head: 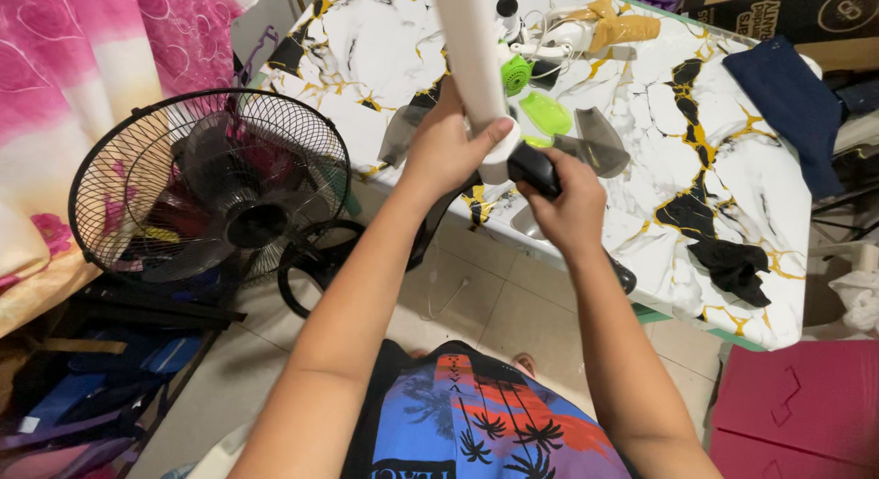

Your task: The person assembles a standing electric fan on a table by attaching the base, pole, motor housing, and blades. They then secure the top cap and adjust the assembled fan.

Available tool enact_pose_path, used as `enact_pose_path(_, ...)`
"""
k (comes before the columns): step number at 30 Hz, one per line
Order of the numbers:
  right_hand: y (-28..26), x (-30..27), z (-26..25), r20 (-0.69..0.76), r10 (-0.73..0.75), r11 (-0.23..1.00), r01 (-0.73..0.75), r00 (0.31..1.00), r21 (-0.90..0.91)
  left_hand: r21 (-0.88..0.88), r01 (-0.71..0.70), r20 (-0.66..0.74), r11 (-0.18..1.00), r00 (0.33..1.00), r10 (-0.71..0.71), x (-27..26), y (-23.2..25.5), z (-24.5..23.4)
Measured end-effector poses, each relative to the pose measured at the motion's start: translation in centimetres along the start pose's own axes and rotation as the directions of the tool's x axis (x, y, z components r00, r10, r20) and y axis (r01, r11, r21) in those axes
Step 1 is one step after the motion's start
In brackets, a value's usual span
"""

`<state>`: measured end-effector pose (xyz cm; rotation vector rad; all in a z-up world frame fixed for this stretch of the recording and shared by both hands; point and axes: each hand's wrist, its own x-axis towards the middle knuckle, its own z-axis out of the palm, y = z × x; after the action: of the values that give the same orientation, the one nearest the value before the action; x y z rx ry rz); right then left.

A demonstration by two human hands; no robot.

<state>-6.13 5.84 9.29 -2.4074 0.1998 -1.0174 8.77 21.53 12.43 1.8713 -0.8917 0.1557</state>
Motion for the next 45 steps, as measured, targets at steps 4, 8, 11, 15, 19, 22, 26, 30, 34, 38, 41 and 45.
enact_pose_path(4, -1.3, -0.4, 0.8, -0.063, -0.037, 0.999, 0.036, 0.997, -0.019, -0.064, 0.059, -0.031, 0.996, 0.998, -0.061, 0.2, 0.1, 0.2)
enact_pose_path(8, -1.4, 0.2, 0.8, 0.024, -0.059, 0.998, 0.058, 0.998, 0.022, 0.009, 0.009, -0.008, 1.000, 1.000, -0.009, 0.5, 0.7, -0.8)
enact_pose_path(11, -0.9, 0.8, 0.6, 0.103, -0.048, 0.998, 0.044, 0.994, 0.038, -0.011, 0.045, 0.062, 0.999, 0.997, -0.045, 0.2, 2.0, -1.4)
enact_pose_path(15, -0.4, 0.4, 1.2, 0.052, 0.022, 0.987, -0.030, 0.998, 0.158, -0.019, -0.178, -0.098, 0.984, 0.980, 0.176, -0.4, 3.8, -1.4)
enact_pose_path(19, 0.4, -0.8, 1.9, 0.047, 0.087, 0.988, -0.092, 0.995, 0.122, -0.106, -0.147, -0.118, 0.984, 0.984, 0.134, -0.1, 4.6, -1.5)
enact_pose_path(22, 1.2, -2.0, 1.9, 0.025, 0.111, 0.972, -0.114, 0.993, 0.203, -0.208, -0.153, -0.114, 0.966, 0.985, 0.132, 0.2, 4.5, -1.7)
enact_pose_path(26, 2.4, -2.8, 1.3, 0.006, 0.097, 0.950, -0.094, 0.995, 0.297, -0.241, -0.137, -0.059, 0.961, 0.990, 0.127, 0.2, 4.4, -1.5)
enact_pose_path(30, 2.7, -2.6, 0.8, 0.007, 0.127, 0.952, -0.124, 0.992, 0.281, -0.312, -0.176, -0.024, 0.934, 0.984, 0.177, -0.3, 4.8, -1.0)
enact_pose_path(34, 2.6, -2.5, 0.3, 0.046, 0.150, 0.944, -0.157, 0.988, 0.291, -0.249, -0.156, 0.006, 0.956, 0.987, 0.163, -0.3, 5.2, -0.4)
enact_pose_path(38, 2.6, -2.6, 0.2, 0.067, 0.129, 0.959, -0.141, 0.989, 0.246, -0.194, -0.149, 0.008, 0.970, 0.988, 0.153, -0.3, 5.3, -0.1)
enact_pose_path(41, 2.5, -2.6, 0.1, 0.078, 0.126, 0.967, -0.141, 0.989, 0.212, -0.209, -0.155, -0.005, 0.965, 0.987, 0.158, -0.5, 5.2, 0.0)
enact_pose_path(45, 1.8, -2.4, -0.1, 0.070, 0.095, 0.978, -0.107, 0.993, 0.179, -0.191, -0.103, 0.032, 0.976, 0.993, 0.111, -0.7, 4.9, 0.3)
